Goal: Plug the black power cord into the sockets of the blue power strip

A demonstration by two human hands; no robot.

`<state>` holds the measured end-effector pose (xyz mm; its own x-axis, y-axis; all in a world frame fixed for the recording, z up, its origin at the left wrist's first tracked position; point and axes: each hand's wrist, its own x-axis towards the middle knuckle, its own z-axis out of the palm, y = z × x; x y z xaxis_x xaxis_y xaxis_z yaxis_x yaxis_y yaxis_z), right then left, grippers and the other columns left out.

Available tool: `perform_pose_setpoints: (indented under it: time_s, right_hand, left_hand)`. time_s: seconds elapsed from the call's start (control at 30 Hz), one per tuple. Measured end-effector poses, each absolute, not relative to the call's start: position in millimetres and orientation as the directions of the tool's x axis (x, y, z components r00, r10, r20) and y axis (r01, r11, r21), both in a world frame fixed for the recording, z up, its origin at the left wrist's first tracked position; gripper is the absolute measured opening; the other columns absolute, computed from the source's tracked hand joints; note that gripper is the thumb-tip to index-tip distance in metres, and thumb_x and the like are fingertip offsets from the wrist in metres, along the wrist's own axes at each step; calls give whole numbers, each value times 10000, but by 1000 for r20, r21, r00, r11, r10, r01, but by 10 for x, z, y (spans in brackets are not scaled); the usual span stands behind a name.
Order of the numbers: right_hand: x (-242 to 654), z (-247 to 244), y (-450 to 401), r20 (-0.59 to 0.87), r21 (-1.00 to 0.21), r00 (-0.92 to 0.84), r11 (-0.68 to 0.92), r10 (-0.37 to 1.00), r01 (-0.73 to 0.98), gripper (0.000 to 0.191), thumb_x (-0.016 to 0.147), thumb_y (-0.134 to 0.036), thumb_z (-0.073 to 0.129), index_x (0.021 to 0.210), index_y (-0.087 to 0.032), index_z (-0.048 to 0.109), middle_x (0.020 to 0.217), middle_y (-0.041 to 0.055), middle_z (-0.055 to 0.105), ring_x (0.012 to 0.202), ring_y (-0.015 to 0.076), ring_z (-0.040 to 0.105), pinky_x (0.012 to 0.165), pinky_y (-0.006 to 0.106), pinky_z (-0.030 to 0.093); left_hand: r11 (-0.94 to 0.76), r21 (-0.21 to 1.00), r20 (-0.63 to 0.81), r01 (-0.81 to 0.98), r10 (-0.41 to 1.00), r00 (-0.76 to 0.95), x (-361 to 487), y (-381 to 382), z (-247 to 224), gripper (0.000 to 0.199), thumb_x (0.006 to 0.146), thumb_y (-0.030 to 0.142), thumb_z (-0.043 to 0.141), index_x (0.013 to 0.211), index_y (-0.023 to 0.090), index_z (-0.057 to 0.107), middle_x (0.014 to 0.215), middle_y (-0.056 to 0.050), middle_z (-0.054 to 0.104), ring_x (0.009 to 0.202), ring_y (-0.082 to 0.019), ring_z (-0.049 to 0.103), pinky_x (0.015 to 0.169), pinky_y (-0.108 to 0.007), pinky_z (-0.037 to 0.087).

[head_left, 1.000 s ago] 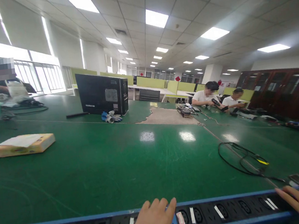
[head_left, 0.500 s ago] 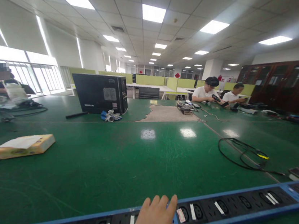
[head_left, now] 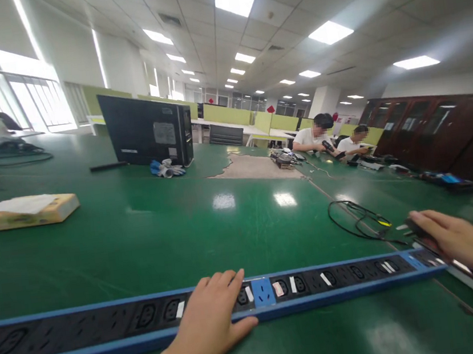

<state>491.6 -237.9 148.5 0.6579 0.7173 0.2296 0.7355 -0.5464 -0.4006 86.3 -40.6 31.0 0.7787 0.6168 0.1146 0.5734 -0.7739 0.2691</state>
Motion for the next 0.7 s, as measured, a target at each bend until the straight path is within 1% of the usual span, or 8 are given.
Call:
perform_pose_setpoints:
  time_s: [0.07, 0.13, 0.2, 0.3, 0.37, 0.5, 0.6, 0.7]
  right_hand:
    - [4712, 1412, -2254, 8, -536, 622, -522, 783, 664, 517, 872, -648, 344, 919, -195, 586, 500, -3, 507, 415, 128, 480, 391, 227, 356]
    - [4469, 1379, -2123, -156, -569, 498, -490, 853, 661, 485, 860, -656, 387, 900, -204, 560, 524, -20, 513, 408, 106, 461, 386, 209, 351]
    - [4175, 1349, -1983, -253, -579, 359, -438, 898, 688, 472, 853, -659, 413, 894, -206, 539, 568, -28, 546, 418, 97, 478, 389, 194, 370]
    - [3725, 1247, -1769, -271, -603, 250, -367, 929, 708, 457, 876, -639, 389, 904, -205, 527, 607, -34, 569, 453, 99, 524, 413, 182, 404]
    - [3523, 1137, -1638, -261, -577, 230, -343, 938, 742, 444, 895, -616, 357, 890, -205, 525, 588, -37, 564, 430, 103, 526, 399, 184, 388]
    - [3548, 906, -1483, -232, -445, 284, -361, 930, 820, 427, 920, -557, 309, 769, -205, 496, 511, -26, 544, 406, 118, 525, 416, 199, 368]
    - [3809, 781, -1503, -245, -355, 360, -429, 900, 831, 420, 920, -540, 300, 691, -215, 433, 473, -20, 522, 407, 122, 509, 431, 208, 361]
    - [3999, 690, -1592, -313, -354, 381, -480, 870, 803, 418, 916, -563, 285, 763, -216, 459, 453, -41, 497, 383, 129, 479, 403, 217, 338]
  left_hand:
    - [-729, 242, 109, 640, 676, 729, 597, -328, 302, 693, 730, 468, 674, 1339, 178, 519, 1279, -121, 593, 1142, -298, 530, 1007, -446, 385]
    - [-688, 228, 130, 688, 722, 679, 383, -272, 274, 693, 715, 490, 684, 1321, 188, 538, 1260, -115, 606, 1144, -293, 531, 1020, -440, 369]
    - [-667, 227, 166, 710, 745, 646, 269, -248, 237, 686, 707, 512, 688, 1304, 202, 553, 1250, -106, 611, 1140, -291, 532, 1030, -452, 351]
    - [-668, 223, 189, 710, 744, 641, 274, -267, 196, 687, 704, 547, 687, 1290, 211, 564, 1236, -99, 617, 1130, -296, 533, 1028, -479, 341]
    - [-676, 221, 191, 703, 737, 648, 343, -297, 187, 688, 707, 557, 686, 1287, 208, 565, 1231, -101, 617, 1128, -296, 532, 1025, -482, 341]
    - [-682, 222, 181, 697, 731, 658, 488, -351, 179, 702, 706, 578, 681, 1287, 203, 565, 1232, -113, 615, 1128, -309, 536, 1020, -490, 352]
    - [-678, 223, 163, 700, 734, 659, 539, -368, 164, 718, 711, 578, 678, 1304, 195, 552, 1246, -124, 609, 1137, -321, 531, 1024, -501, 351]
    - [-688, 228, 163, 689, 724, 670, 537, -365, 146, 726, 726, 590, 658, 1320, 190, 538, 1255, -126, 604, 1146, -327, 524, 1028, -510, 345]
